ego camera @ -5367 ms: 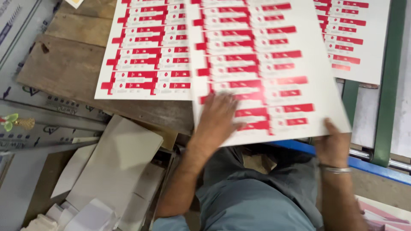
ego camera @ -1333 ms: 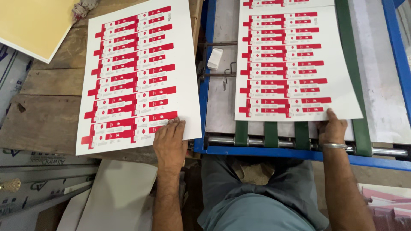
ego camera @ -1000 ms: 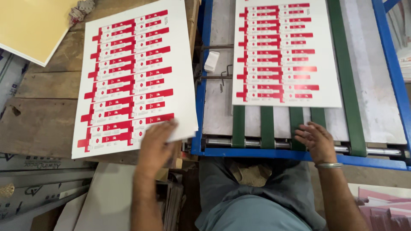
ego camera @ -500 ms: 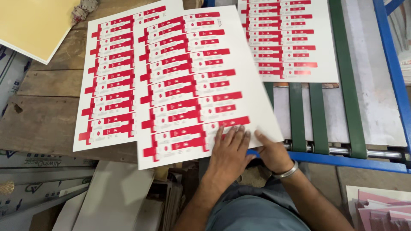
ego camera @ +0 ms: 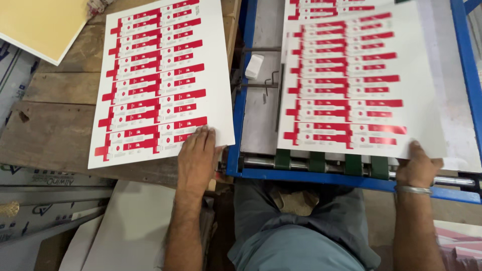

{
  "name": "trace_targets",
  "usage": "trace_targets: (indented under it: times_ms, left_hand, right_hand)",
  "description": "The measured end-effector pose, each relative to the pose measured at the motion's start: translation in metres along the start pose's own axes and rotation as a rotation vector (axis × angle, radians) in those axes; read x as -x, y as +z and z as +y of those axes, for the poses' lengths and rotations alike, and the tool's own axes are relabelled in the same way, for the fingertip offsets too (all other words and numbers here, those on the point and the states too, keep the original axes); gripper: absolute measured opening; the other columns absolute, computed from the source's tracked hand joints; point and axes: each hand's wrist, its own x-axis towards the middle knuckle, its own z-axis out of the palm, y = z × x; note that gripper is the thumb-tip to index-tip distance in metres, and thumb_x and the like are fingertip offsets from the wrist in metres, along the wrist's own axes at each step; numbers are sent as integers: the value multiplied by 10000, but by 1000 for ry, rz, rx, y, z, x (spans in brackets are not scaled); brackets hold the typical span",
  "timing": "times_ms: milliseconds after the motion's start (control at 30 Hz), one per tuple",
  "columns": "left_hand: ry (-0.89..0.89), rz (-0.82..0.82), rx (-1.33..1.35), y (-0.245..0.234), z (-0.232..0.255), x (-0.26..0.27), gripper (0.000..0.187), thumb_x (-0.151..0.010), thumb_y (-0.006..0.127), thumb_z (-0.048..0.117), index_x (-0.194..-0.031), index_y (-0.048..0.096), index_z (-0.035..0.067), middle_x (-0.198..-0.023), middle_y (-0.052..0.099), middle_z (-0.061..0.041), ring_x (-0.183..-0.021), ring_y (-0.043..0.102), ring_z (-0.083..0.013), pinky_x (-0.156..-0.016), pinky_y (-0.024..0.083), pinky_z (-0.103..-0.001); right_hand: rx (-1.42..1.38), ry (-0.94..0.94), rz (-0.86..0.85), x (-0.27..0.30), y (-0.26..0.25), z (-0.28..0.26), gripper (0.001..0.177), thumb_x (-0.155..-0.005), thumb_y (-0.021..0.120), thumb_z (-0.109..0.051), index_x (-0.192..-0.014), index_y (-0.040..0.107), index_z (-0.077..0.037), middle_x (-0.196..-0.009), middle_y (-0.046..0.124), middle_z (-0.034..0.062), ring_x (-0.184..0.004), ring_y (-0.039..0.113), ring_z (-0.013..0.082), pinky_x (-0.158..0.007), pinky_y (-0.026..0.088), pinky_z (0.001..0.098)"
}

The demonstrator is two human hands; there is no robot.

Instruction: The person repeatedly picks up printed sheets from a conveyor belt and stacks them on a wooden table. The sheets feature red printed patterns. The person handles the sheets by hand and places them in a growing pile.

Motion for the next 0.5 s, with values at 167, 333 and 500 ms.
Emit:
trace_targets:
  times_ms: [167,333,500]
  left_hand:
    - [17,109,-56,13,0,7,430,-886,758,172,-1248,652,-33,-1245,699,-198,-1186,667,-339,-1006,537,-456]
    - [35,149,-37,14,-2,15,400,-818,790,116,-1185,684,0,-1181,719,-170,-1134,689,-316,-970,559,-441]
    - [33,146,-21,11,1,15,431,-740,799,109,-1151,708,15,-1163,727,-147,-1106,692,-305,-942,557,-437]
  right_hand:
    - [78,-90,-55,21,-50,5,504,-1024,633,76,-1486,443,8,-1424,621,162,-1241,690,275,-1008,649,396]
    - [22,-45,-175,71,-75,-1,522,-1018,579,90,-1531,488,56,-1446,625,169,-1284,684,282,-1075,622,407]
    - [42,-63,-148,68,-68,4,454,-1039,617,74,-1481,512,58,-1391,628,150,-1239,671,260,-1064,596,387]
